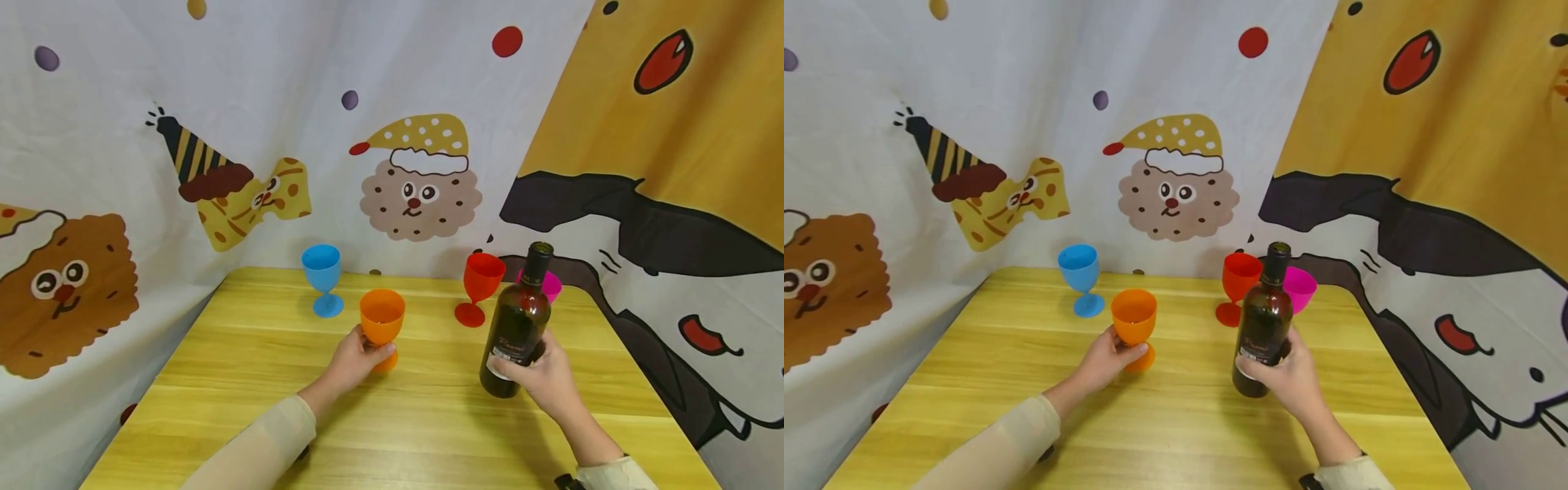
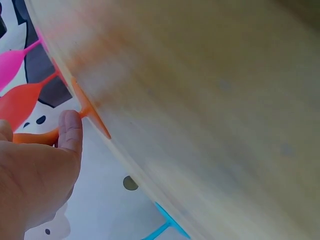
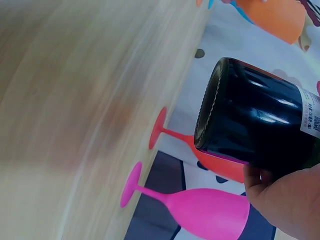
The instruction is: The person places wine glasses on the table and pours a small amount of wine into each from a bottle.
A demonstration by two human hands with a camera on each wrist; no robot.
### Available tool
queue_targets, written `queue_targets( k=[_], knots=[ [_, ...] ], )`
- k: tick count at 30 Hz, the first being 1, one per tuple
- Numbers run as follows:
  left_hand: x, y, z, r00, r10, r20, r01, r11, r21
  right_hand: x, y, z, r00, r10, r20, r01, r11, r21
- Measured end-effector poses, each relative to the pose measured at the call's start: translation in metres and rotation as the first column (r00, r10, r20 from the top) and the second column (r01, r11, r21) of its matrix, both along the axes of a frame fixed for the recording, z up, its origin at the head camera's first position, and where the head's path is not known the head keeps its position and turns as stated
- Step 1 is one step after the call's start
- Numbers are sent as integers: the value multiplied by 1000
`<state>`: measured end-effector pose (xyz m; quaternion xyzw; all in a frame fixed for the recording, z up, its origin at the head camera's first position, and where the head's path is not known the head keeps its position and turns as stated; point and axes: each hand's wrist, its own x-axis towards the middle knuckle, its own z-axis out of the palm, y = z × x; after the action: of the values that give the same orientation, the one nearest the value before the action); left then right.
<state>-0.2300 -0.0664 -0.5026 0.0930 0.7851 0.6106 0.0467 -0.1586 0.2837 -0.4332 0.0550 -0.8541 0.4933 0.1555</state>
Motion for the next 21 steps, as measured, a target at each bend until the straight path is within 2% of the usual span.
queue_targets(
  k=[8, 15, 21],
  knots=[
    [0, -2, 1, 1000, -1, -2, 1, 1000, -5, 4, 20, 0, 999, -39, 10, 39, 998, 47],
    [0, -2, 1, 1000, 1, -5, -1, 1000, -12, 0, 46, -5, 995, -101, 21, 98, 990, 103],
    [0, -2, 2, 1000, 6, -6, -6, 1000, -14, -3, 63, -9, 992, -126, 22, 123, 986, 112]
  ],
)
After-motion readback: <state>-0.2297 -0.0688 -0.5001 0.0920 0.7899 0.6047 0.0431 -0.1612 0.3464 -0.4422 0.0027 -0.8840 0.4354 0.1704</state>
